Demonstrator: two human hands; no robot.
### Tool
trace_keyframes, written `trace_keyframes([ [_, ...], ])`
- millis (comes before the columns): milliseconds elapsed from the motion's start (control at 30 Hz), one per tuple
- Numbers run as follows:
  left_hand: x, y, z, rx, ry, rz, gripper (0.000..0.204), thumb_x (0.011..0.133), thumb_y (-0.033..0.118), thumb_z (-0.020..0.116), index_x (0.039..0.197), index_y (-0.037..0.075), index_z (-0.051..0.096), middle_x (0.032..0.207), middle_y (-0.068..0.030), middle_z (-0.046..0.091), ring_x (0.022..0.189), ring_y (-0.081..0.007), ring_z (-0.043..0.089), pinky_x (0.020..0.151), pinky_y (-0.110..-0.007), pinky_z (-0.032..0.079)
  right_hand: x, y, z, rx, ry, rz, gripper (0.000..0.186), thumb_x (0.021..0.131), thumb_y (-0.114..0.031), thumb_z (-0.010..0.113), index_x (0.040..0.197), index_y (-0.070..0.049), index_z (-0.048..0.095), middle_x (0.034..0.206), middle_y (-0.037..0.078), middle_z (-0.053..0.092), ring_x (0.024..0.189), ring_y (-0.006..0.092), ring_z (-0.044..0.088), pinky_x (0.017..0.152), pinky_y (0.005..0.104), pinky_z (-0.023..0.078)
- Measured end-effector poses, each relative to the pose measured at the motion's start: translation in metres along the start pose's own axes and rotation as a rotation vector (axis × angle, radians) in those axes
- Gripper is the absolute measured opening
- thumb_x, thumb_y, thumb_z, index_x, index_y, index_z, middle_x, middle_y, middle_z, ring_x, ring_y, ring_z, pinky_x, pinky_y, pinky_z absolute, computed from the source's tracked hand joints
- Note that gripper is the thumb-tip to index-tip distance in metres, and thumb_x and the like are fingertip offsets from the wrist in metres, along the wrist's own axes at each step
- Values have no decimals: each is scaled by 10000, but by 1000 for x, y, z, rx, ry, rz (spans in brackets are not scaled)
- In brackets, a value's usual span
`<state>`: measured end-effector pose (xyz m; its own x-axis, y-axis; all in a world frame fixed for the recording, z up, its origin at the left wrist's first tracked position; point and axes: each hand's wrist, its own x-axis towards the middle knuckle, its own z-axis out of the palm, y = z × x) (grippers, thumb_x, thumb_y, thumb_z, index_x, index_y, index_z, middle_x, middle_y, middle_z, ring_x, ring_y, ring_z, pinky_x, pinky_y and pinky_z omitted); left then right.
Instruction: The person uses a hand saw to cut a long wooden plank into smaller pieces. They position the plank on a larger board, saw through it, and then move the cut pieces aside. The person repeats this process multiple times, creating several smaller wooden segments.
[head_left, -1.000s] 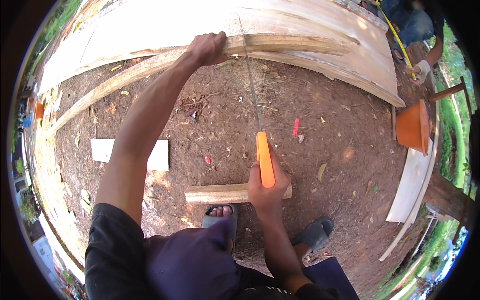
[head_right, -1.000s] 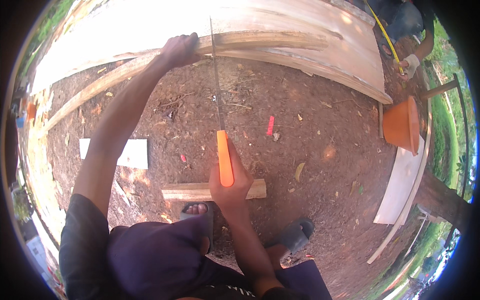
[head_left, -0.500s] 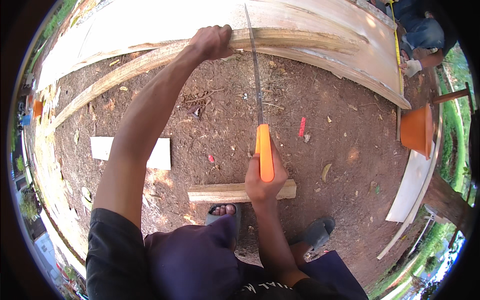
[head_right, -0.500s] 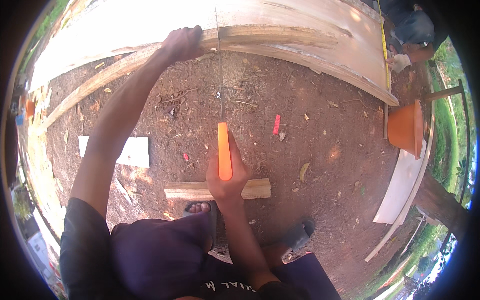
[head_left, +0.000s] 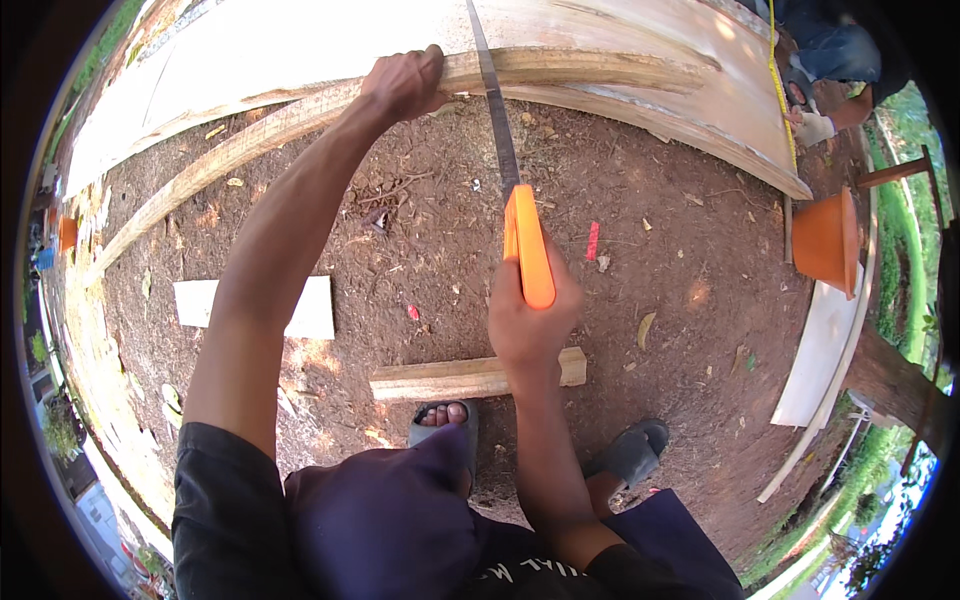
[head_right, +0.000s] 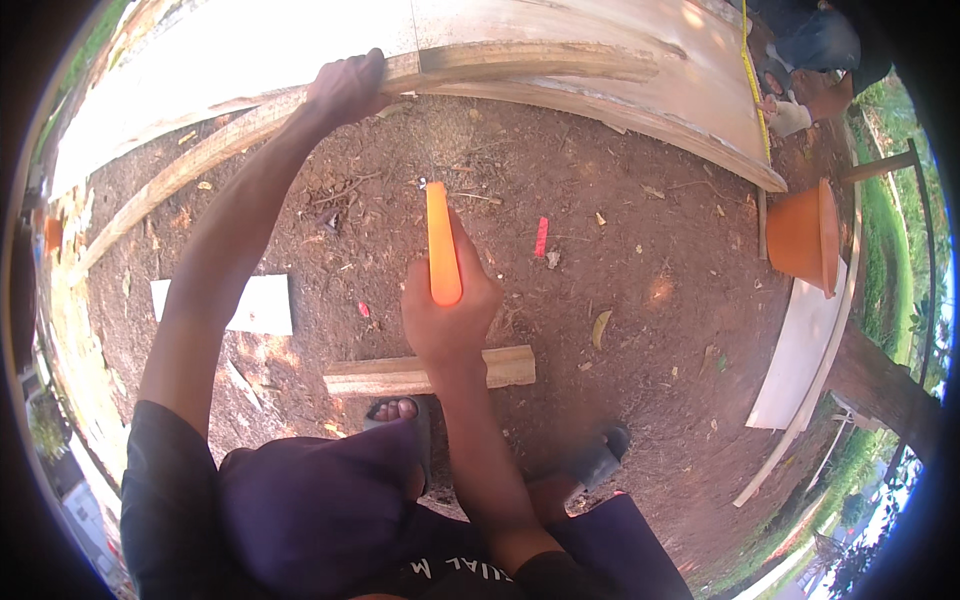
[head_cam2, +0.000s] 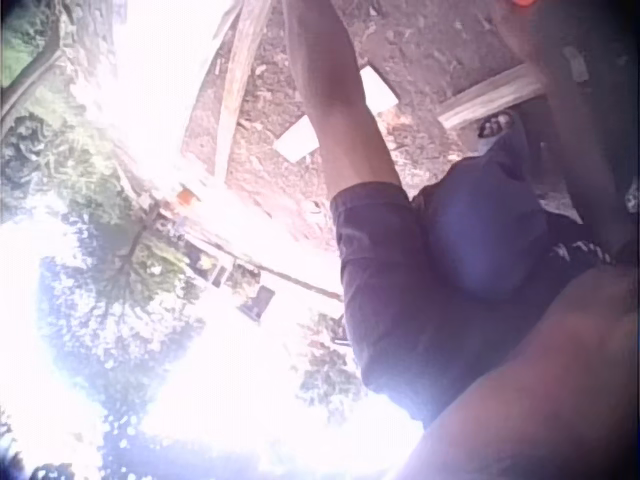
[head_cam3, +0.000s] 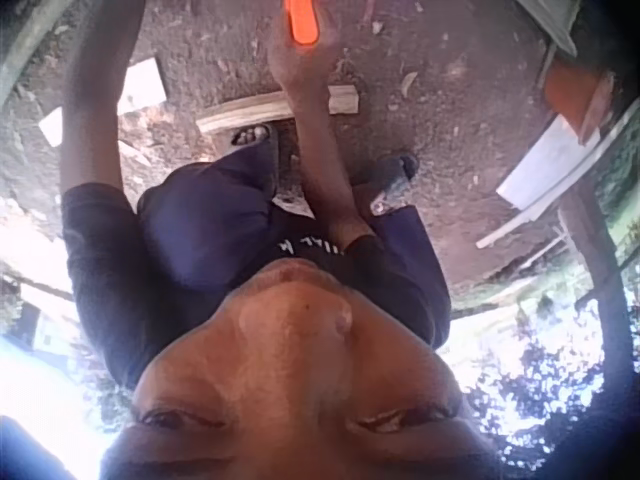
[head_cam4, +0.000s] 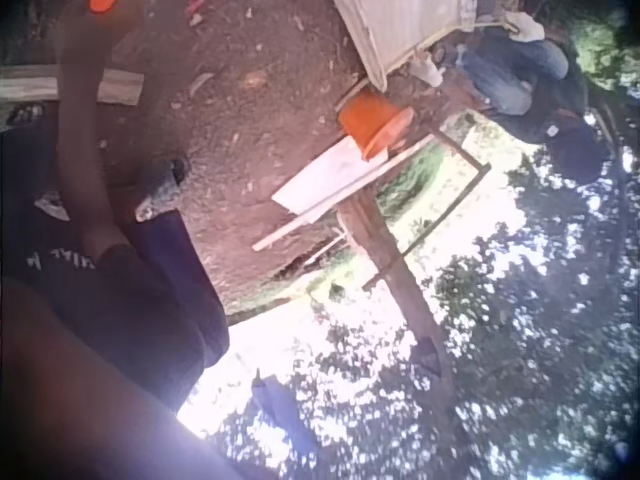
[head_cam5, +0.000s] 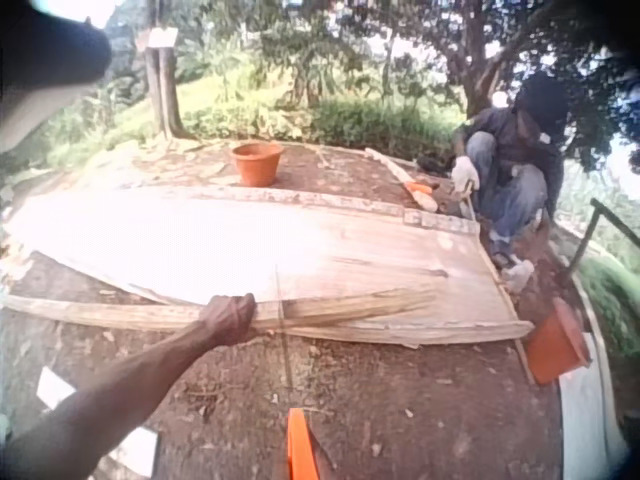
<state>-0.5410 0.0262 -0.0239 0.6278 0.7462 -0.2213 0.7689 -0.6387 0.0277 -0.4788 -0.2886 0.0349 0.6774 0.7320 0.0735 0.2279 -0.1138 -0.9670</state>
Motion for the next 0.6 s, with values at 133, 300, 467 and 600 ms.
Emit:
trace_keyframes([
  [133, 4, 16, -1, -4, 72, 15, 381, 870, 293, 733, 1022, 8, 530, 829, -190, 708, 808, -373, 711, 694, -480, 561, 128, -16, 59, -147, -18, -78, 218, 837, -32, 606, 1023, 64, 668, 659, 141, 587, 546, 157, 505, 545, 364, 439],
  [300, 1, -4, 2, 29, 57, 38, 348, 890, 263, 717, 1024, 2, 531, 748, -156, 679, 625, -294, 662, 549, -430, 531, 9, 10, 10, -5, -15, -145, 428, 815, 49, 595, 1240, 75, 641, 849, 151, 686, 681, 165, 616, 644, 319, 516],
  [467, -2, 0, 4, 5, 177, 51, 294, 894, 214, 696, 985, -8, 527, 676, -117, 650, 515, -217, 584, 440, -385, 486, 18, 6, 11, -25, -23, -111, 359, 809, 65, 589, 1163, 80, 650, 857, 153, 679, 705, 174, 636, 636, 315, 509],
  [600, 13, -2, 24, 11, 339, 166, 249, 881, 173, 686, 960, -6, 532, 680, -137, 649, 490, -196, 552, 405, -370, 468, 151, -28, 64, -121, -78, 27, 75, 823, 10, 588, 845, 62, 637, 601, 130, 600, 539, 134, 551, 507, 357, 406],
])
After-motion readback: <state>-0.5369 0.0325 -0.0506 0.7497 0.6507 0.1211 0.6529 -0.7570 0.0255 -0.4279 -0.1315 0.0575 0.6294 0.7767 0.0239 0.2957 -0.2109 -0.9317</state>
